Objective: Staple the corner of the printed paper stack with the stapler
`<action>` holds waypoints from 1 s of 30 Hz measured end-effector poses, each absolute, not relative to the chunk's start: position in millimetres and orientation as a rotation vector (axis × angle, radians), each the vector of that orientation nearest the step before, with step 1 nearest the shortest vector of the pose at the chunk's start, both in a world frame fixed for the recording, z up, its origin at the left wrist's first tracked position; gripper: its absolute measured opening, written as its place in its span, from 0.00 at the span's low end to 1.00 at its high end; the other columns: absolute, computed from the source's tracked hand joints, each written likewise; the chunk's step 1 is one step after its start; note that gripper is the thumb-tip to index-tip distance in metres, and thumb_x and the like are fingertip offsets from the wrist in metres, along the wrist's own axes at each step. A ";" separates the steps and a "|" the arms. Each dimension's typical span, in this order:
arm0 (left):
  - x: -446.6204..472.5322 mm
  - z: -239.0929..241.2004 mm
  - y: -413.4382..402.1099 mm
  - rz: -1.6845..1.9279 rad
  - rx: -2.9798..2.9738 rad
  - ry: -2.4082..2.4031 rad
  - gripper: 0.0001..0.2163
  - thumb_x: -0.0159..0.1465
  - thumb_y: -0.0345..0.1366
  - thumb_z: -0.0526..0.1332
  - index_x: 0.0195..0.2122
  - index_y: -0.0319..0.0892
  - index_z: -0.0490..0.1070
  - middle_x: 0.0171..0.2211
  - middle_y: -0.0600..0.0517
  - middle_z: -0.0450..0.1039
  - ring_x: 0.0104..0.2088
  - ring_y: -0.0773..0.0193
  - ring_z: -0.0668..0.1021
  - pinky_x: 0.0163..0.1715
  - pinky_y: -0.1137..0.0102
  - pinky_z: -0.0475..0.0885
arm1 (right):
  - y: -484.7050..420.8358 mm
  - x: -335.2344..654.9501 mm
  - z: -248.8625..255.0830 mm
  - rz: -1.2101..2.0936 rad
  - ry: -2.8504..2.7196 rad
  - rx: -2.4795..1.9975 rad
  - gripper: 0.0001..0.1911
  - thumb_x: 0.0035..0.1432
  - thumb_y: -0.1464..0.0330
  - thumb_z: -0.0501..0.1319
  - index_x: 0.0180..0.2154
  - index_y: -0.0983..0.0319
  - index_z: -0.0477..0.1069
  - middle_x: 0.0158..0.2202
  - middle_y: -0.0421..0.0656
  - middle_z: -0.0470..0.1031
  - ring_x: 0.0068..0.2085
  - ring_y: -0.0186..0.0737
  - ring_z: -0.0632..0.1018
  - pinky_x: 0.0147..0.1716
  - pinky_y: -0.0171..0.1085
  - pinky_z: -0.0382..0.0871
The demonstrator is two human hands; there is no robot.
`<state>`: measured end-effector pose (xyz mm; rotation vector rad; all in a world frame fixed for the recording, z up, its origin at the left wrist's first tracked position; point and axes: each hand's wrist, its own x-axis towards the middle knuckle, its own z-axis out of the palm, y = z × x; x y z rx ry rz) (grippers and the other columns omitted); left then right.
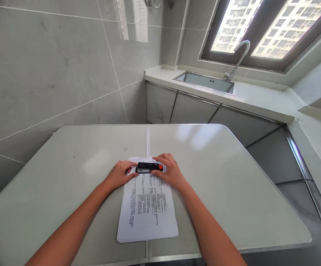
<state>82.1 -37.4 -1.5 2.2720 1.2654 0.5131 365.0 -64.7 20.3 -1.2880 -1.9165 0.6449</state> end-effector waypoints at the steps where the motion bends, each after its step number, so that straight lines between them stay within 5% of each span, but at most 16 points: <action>1: 82.5 -2.6 -37.4 0.517 2.268 1.262 0.15 0.65 0.48 0.65 0.48 0.47 0.78 0.29 0.54 0.73 0.32 0.60 0.75 0.41 0.62 0.65 | -65.4 371.6 22.0 0.629 -1.882 -1.303 0.14 0.62 0.58 0.67 0.48 0.53 0.80 0.43 0.46 0.78 0.46 0.50 0.75 0.48 0.49 0.72; 5: 80.5 -5.6 -36.2 0.526 2.246 1.245 0.14 0.65 0.48 0.65 0.48 0.48 0.80 0.30 0.54 0.75 0.31 0.61 0.75 0.42 0.62 0.64 | -68.0 388.9 23.9 0.654 -1.857 -1.289 0.19 0.68 0.58 0.58 0.30 0.56 0.81 0.30 0.45 0.75 0.34 0.43 0.74 0.37 0.43 0.71; 9: 79.7 -7.2 -33.2 0.533 2.216 1.253 0.14 0.63 0.49 0.67 0.45 0.49 0.81 0.31 0.54 0.75 0.30 0.63 0.74 0.41 0.63 0.63 | -67.6 388.6 23.4 0.711 -1.881 -1.265 0.21 0.69 0.58 0.58 0.25 0.57 0.78 0.27 0.43 0.73 0.31 0.40 0.72 0.33 0.40 0.67; 21: 81.1 -9.8 -30.7 0.581 2.118 1.244 0.13 0.59 0.48 0.70 0.41 0.47 0.81 0.36 0.54 0.80 0.28 0.64 0.75 0.45 0.62 0.65 | -64.0 382.8 24.7 0.733 -1.839 -1.290 0.19 0.69 0.58 0.57 0.29 0.57 0.80 0.30 0.43 0.75 0.34 0.42 0.73 0.38 0.41 0.69; 24: 81.8 -10.1 -30.1 0.589 2.121 1.243 0.13 0.58 0.47 0.71 0.41 0.47 0.81 0.36 0.54 0.81 0.29 0.63 0.76 0.45 0.63 0.65 | -64.9 367.0 19.4 0.685 -1.832 -1.255 0.11 0.65 0.58 0.63 0.41 0.57 0.80 0.41 0.46 0.78 0.44 0.46 0.75 0.46 0.44 0.70; 26: 82.1 -9.7 -29.8 0.596 2.126 1.242 0.13 0.58 0.46 0.71 0.42 0.47 0.81 0.37 0.54 0.81 0.30 0.62 0.77 0.45 0.63 0.66 | -64.2 355.7 12.4 0.690 -1.919 -1.238 0.17 0.60 0.60 0.68 0.50 0.56 0.76 0.47 0.47 0.78 0.49 0.49 0.75 0.50 0.46 0.70; 30: 81.2 -5.3 -32.3 0.584 2.080 1.228 0.14 0.57 0.45 0.71 0.43 0.46 0.80 0.36 0.54 0.81 0.32 0.62 0.76 0.47 0.63 0.66 | -62.1 345.6 -3.1 0.663 -2.009 -1.272 0.15 0.59 0.65 0.68 0.49 0.56 0.75 0.43 0.44 0.79 0.44 0.47 0.77 0.46 0.47 0.72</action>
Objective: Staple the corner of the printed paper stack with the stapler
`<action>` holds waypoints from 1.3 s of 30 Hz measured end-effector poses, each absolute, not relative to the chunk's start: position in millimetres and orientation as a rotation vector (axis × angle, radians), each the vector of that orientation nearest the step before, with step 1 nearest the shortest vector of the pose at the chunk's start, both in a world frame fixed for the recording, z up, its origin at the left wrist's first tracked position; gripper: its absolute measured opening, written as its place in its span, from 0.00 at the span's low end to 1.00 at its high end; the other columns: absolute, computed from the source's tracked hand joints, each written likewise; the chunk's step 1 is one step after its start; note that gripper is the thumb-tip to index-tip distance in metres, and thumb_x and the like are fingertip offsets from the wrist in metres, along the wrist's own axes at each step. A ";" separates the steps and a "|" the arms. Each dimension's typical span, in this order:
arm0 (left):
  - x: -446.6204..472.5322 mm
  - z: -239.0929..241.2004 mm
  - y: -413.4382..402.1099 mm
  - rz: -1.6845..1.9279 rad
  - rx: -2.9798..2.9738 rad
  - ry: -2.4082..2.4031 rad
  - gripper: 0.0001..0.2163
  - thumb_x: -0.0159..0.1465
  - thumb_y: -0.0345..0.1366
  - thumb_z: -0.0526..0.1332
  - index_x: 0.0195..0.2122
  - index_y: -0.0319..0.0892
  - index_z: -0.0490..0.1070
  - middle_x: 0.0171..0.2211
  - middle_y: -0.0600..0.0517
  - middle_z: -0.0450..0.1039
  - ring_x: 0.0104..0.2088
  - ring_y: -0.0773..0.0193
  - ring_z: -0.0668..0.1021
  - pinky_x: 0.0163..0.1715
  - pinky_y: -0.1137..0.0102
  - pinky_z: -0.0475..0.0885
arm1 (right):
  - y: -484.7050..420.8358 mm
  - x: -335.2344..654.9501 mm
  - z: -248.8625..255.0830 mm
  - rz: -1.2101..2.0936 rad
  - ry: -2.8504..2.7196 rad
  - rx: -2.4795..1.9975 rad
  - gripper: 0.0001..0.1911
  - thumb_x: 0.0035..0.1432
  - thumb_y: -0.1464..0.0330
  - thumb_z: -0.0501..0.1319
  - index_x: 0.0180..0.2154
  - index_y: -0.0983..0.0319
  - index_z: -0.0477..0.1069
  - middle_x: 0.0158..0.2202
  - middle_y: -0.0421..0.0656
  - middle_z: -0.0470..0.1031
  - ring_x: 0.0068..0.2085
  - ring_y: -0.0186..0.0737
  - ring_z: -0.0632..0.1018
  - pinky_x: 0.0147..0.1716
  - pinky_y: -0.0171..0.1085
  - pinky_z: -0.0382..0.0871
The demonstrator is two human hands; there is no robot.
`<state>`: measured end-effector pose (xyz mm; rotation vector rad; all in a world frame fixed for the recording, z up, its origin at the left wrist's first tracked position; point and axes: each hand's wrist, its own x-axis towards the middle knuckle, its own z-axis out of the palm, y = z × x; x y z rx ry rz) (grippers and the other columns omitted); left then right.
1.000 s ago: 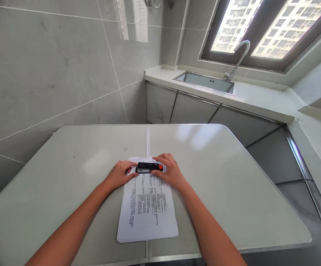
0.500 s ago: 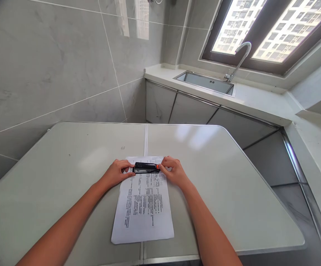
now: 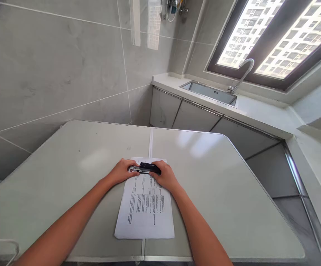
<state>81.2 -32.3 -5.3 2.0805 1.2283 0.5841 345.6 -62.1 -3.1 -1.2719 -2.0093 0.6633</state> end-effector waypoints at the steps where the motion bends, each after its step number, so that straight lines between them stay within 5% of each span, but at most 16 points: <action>1: 80.9 -3.4 -33.6 0.589 2.060 1.216 0.16 0.56 0.44 0.72 0.44 0.47 0.80 0.37 0.53 0.80 0.33 0.61 0.76 0.48 0.63 0.66 | -62.2 345.8 -4.8 0.645 -1.996 -1.266 0.14 0.59 0.65 0.68 0.47 0.56 0.75 0.41 0.44 0.79 0.42 0.47 0.77 0.44 0.46 0.73; 6: 83.2 5.8 -40.7 0.950 1.704 1.239 0.35 0.46 0.46 0.79 0.55 0.46 0.73 0.51 0.46 0.72 0.50 0.52 0.74 0.51 0.61 0.69 | -69.9 347.4 4.3 0.307 -1.940 -1.141 0.11 0.62 0.69 0.65 0.47 0.56 0.75 0.39 0.44 0.80 0.40 0.46 0.77 0.40 0.45 0.73; 11: 86.9 8.7 -40.7 1.020 0.786 0.722 0.23 0.69 0.54 0.59 0.53 0.39 0.73 0.59 0.38 0.71 0.56 0.51 0.75 0.58 0.57 0.69 | -82.5 339.1 11.4 -0.359 -2.134 -0.846 0.22 0.64 0.79 0.60 0.56 0.54 0.73 0.48 0.43 0.82 0.47 0.44 0.80 0.48 0.46 0.68; 19: 85.5 -3.1 -34.1 0.951 0.405 0.455 0.13 0.72 0.32 0.56 0.50 0.31 0.76 0.57 0.35 0.74 0.61 0.54 0.75 0.68 0.59 0.62 | -89.2 333.8 11.1 -0.753 -2.208 -0.752 0.21 0.64 0.79 0.64 0.54 0.53 0.76 0.46 0.40 0.84 0.44 0.38 0.81 0.50 0.42 0.65; 27: 83.4 -7.0 -34.9 0.960 0.484 0.497 0.13 0.69 0.25 0.58 0.52 0.30 0.75 0.56 0.34 0.75 0.61 0.51 0.75 0.70 0.56 0.60 | -84.3 341.7 6.1 -0.437 -2.006 -0.932 0.25 0.62 0.81 0.60 0.54 0.50 0.76 0.46 0.39 0.84 0.46 0.44 0.81 0.50 0.46 0.65; 32: 80.9 -5.1 -32.5 1.085 0.491 0.598 0.12 0.69 0.24 0.58 0.51 0.32 0.76 0.57 0.36 0.75 0.59 0.54 0.77 0.66 0.60 0.67 | -72.6 351.9 4.9 0.225 -1.700 -1.197 0.11 0.59 0.71 0.66 0.44 0.54 0.79 0.41 0.43 0.82 0.43 0.47 0.79 0.43 0.47 0.72; 36: 79.8 -6.5 -29.6 1.190 0.477 0.680 0.08 0.70 0.29 0.62 0.48 0.35 0.77 0.51 0.40 0.77 0.50 0.60 0.81 0.53 0.68 0.77 | -71.4 353.3 5.4 0.633 -1.755 -1.310 0.10 0.52 0.66 0.72 0.39 0.54 0.80 0.36 0.41 0.82 0.36 0.44 0.78 0.36 0.42 0.70; 39: 79.2 -7.9 -28.8 1.214 0.484 0.650 0.05 0.69 0.33 0.65 0.41 0.36 0.77 0.37 0.47 0.76 0.33 0.69 0.78 0.34 0.75 0.77 | -73.1 346.1 3.7 0.710 -1.792 -1.341 0.12 0.49 0.65 0.74 0.38 0.54 0.80 0.35 0.40 0.82 0.36 0.44 0.78 0.37 0.42 0.70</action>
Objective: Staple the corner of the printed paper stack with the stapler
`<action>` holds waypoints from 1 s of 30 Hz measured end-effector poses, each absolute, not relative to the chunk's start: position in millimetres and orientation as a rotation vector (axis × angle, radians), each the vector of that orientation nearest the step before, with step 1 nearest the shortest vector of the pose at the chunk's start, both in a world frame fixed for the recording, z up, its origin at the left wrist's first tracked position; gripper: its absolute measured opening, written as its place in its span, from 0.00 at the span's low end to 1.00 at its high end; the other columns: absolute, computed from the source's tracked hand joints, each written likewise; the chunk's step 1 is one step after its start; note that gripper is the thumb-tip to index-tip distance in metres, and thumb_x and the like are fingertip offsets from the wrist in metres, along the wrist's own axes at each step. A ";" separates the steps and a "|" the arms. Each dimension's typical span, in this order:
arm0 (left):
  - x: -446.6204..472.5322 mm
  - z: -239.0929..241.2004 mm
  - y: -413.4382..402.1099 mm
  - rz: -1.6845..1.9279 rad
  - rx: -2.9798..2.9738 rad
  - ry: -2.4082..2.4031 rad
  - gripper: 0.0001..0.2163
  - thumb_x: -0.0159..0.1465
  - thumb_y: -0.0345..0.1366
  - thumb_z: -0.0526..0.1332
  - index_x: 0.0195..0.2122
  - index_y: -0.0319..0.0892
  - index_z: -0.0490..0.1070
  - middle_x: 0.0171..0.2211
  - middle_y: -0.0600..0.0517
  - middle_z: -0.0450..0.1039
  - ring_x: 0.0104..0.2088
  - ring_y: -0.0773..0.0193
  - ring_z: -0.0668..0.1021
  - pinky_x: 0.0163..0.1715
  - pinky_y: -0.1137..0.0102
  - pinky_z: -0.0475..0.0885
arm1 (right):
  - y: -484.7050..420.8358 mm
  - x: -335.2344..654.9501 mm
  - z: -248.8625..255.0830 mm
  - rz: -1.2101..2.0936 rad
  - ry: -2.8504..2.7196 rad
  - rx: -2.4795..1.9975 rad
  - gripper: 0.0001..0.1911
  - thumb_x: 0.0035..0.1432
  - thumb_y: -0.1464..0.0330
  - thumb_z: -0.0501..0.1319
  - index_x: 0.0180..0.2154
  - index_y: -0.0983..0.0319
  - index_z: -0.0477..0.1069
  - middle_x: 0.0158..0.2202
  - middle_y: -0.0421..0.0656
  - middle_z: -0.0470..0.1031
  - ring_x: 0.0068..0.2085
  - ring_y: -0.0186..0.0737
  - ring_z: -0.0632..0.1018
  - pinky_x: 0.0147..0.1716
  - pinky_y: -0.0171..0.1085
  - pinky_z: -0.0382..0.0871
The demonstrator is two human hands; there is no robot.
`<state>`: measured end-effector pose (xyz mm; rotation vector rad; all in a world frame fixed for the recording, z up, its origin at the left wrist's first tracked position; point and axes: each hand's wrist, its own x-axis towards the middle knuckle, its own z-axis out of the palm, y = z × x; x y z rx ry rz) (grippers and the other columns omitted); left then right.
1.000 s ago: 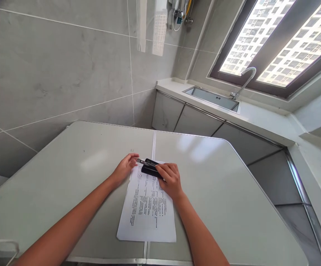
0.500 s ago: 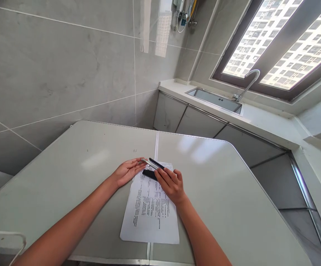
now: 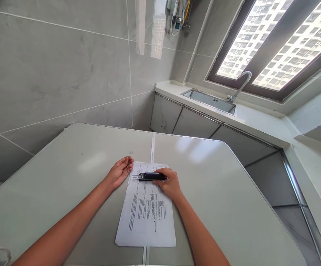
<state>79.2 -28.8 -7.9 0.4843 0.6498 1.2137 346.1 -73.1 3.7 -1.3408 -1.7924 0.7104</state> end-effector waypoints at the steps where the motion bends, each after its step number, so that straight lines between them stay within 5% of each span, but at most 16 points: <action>1: 79.0 -7.5 -28.9 1.212 0.475 0.624 0.05 0.68 0.33 0.65 0.39 0.35 0.77 0.33 0.49 0.73 0.29 0.71 0.75 0.29 0.76 0.74 | -73.1 343.7 2.7 0.722 -1.806 -1.346 0.12 0.49 0.65 0.75 0.38 0.55 0.81 0.35 0.40 0.82 0.37 0.45 0.78 0.38 0.42 0.70; 5: 79.8 1.3 -30.9 1.157 0.430 0.538 0.04 0.65 0.27 0.63 0.39 0.34 0.76 0.31 0.50 0.68 0.28 0.70 0.72 0.26 0.75 0.70 | -70.5 341.1 0.0 0.725 -1.892 -1.351 0.12 0.51 0.64 0.74 0.39 0.55 0.80 0.36 0.41 0.82 0.37 0.45 0.79 0.40 0.43 0.73; 8: 83.9 12.7 -36.2 1.181 0.539 0.547 0.06 0.64 0.26 0.64 0.42 0.36 0.76 0.37 0.48 0.73 0.34 0.68 0.75 0.34 0.74 0.72 | -69.7 343.6 3.5 0.545 -1.989 -1.249 0.21 0.53 0.60 0.74 0.49 0.55 0.78 0.47 0.46 0.81 0.47 0.50 0.79 0.46 0.47 0.75; 11: 91.9 23.8 -48.4 1.251 0.766 0.651 0.07 0.68 0.34 0.65 0.46 0.40 0.75 0.41 0.47 0.77 0.39 0.64 0.78 0.47 0.68 0.73 | -74.1 341.2 10.0 0.179 -1.982 -1.106 0.24 0.60 0.62 0.70 0.57 0.54 0.72 0.57 0.50 0.74 0.57 0.52 0.74 0.53 0.52 0.72; 18: 114.8 31.9 -90.4 1.090 1.400 0.805 0.14 0.70 0.41 0.62 0.55 0.46 0.76 0.55 0.44 0.78 0.61 0.50 0.74 0.65 0.58 0.62 | -99.2 314.2 -1.5 -0.453 -2.006 -0.771 0.17 0.64 0.67 0.67 0.54 0.49 0.74 0.42 0.43 0.79 0.43 0.41 0.77 0.50 0.44 0.72; 23: 121.0 27.2 -102.9 0.942 1.553 0.696 0.17 0.74 0.41 0.55 0.61 0.47 0.71 0.61 0.44 0.72 0.58 0.50 0.76 0.62 0.56 0.67 | -104.6 312.2 -8.0 -0.501 -2.034 -0.663 0.16 0.60 0.75 0.68 0.47 0.50 0.78 0.39 0.41 0.80 0.38 0.38 0.77 0.44 0.41 0.73; 30: 121.3 26.4 -103.9 0.950 1.642 0.637 0.19 0.73 0.40 0.56 0.63 0.46 0.69 0.61 0.42 0.71 0.60 0.48 0.73 0.63 0.55 0.65 | -104.8 320.1 5.8 -0.478 -2.065 -0.638 0.20 0.59 0.76 0.68 0.50 0.49 0.78 0.41 0.38 0.81 0.40 0.36 0.77 0.46 0.40 0.73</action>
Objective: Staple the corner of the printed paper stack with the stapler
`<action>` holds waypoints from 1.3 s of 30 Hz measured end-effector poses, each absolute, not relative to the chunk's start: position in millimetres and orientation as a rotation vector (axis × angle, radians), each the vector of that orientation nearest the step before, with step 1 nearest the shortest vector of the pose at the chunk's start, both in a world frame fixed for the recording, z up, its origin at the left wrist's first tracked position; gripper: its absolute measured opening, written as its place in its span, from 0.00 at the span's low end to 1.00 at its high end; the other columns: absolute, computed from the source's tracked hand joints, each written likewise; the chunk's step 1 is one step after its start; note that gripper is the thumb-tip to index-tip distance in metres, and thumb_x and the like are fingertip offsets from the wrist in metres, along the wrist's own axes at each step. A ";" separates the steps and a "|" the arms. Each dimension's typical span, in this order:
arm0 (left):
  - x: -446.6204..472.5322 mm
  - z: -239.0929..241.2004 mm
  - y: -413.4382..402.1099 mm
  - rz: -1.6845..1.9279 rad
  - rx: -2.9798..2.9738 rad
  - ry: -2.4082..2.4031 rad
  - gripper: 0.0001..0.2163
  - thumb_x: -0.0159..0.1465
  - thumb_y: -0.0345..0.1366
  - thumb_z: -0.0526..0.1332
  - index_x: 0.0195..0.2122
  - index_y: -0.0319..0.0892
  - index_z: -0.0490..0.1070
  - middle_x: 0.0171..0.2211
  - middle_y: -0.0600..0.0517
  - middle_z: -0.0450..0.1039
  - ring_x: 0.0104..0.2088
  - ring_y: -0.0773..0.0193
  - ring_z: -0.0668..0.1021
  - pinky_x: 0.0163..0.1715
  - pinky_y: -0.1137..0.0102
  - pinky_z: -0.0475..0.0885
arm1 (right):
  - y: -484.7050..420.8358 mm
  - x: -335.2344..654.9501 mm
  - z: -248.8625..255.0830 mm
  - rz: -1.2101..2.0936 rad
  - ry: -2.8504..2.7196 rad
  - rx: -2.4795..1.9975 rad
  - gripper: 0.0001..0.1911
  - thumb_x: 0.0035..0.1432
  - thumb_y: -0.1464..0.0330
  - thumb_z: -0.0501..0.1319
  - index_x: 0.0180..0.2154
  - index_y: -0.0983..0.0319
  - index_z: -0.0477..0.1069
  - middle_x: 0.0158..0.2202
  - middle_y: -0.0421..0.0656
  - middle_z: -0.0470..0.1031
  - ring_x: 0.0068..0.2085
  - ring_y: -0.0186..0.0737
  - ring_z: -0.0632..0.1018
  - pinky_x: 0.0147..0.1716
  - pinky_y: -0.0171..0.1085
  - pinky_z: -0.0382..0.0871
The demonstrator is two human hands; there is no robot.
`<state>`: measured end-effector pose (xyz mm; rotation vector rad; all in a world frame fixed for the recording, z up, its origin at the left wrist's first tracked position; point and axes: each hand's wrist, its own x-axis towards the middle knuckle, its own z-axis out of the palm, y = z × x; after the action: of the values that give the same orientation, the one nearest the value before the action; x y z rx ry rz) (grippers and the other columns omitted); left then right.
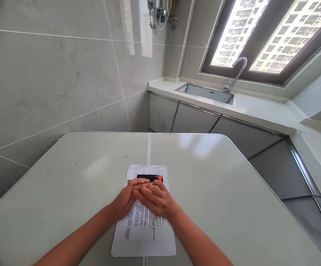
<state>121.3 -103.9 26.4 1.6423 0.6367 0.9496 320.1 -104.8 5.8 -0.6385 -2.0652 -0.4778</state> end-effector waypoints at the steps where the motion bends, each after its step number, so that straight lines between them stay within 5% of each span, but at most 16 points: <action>1: 121.1 25.1 -103.5 0.973 1.651 0.668 0.18 0.72 0.41 0.58 0.61 0.46 0.71 0.61 0.43 0.71 0.60 0.48 0.73 0.64 0.55 0.64 | -105.1 320.6 7.0 -0.471 -2.068 -0.628 0.20 0.60 0.76 0.68 0.50 0.50 0.78 0.41 0.38 0.81 0.40 0.37 0.77 0.46 0.41 0.73; 7: 97.6 14.7 -72.2 1.361 1.636 1.441 0.08 0.71 0.42 0.58 0.45 0.47 0.75 0.39 0.46 0.77 0.47 0.50 0.77 0.58 0.55 0.67 | -85.5 350.1 11.0 -0.335 -1.980 -0.827 0.23 0.64 0.76 0.63 0.58 0.52 0.73 0.46 0.43 0.81 0.41 0.41 0.78 0.46 0.45 0.71; 10: 75.3 9.8 -41.1 1.190 1.886 1.632 0.11 0.71 0.41 0.55 0.44 0.46 0.76 0.48 0.43 0.76 0.55 0.48 0.73 0.62 0.54 0.64 | -61.4 384.8 7.7 -0.277 -1.803 -1.090 0.15 0.66 0.73 0.62 0.51 0.53 0.78 0.43 0.44 0.82 0.41 0.44 0.78 0.46 0.47 0.68; 14: 62.2 -9.6 -13.5 0.962 2.114 1.527 0.17 0.69 0.39 0.55 0.57 0.45 0.73 0.69 0.45 0.60 0.69 0.47 0.61 0.69 0.51 0.52 | -37.8 426.9 -5.4 -0.137 -1.715 -1.423 0.09 0.65 0.67 0.60 0.36 0.56 0.80 0.36 0.44 0.82 0.39 0.47 0.77 0.43 0.47 0.67; 18: 66.6 -31.6 -8.0 0.786 2.177 1.501 0.22 0.68 0.38 0.57 0.63 0.44 0.68 0.70 0.42 0.59 0.72 0.43 0.56 0.70 0.47 0.43 | -30.8 441.3 -22.6 0.054 -1.755 -1.631 0.10 0.61 0.67 0.59 0.31 0.57 0.79 0.34 0.43 0.81 0.36 0.45 0.76 0.41 0.44 0.67; 22: 66.7 -34.2 -9.4 0.893 2.215 1.542 0.17 0.68 0.34 0.54 0.56 0.42 0.73 0.64 0.37 0.67 0.65 0.42 0.66 0.67 0.50 0.54 | -27.4 433.2 -32.1 0.103 -1.793 -1.674 0.09 0.61 0.68 0.59 0.31 0.57 0.78 0.37 0.44 0.79 0.39 0.44 0.74 0.40 0.42 0.67; 26: 61.5 -25.7 -11.0 0.806 2.323 1.648 0.16 0.68 0.29 0.51 0.51 0.43 0.75 0.49 0.39 0.74 0.50 0.45 0.74 0.53 0.53 0.68 | -19.1 423.7 -33.6 0.051 -1.841 -1.677 0.08 0.63 0.69 0.58 0.35 0.58 0.76 0.42 0.45 0.78 0.44 0.46 0.73 0.40 0.42 0.67; 35: 58.2 -26.7 -9.8 0.916 2.219 1.569 0.13 0.69 0.30 0.52 0.41 0.43 0.78 0.39 0.43 0.74 0.44 0.49 0.74 0.45 0.57 0.70 | 33.9 436.1 -29.2 0.209 -1.894 -1.568 0.10 0.61 0.73 0.56 0.35 0.61 0.77 0.39 0.47 0.79 0.40 0.43 0.73 0.45 0.41 0.67; 39: 58.1 -19.5 -12.0 0.928 2.219 1.636 0.11 0.68 0.32 0.55 0.36 0.44 0.78 0.42 0.45 0.72 0.42 0.52 0.75 0.44 0.60 0.71 | 58.3 441.2 -24.4 0.294 -1.839 -1.549 0.07 0.60 0.68 0.60 0.34 0.61 0.77 0.37 0.44 0.79 0.35 0.39 0.75 0.43 0.39 0.69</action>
<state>58.1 -12.0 -19.5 2.2185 1.6359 0.9279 441.2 58.3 -24.4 -1.5486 -1.8389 0.2938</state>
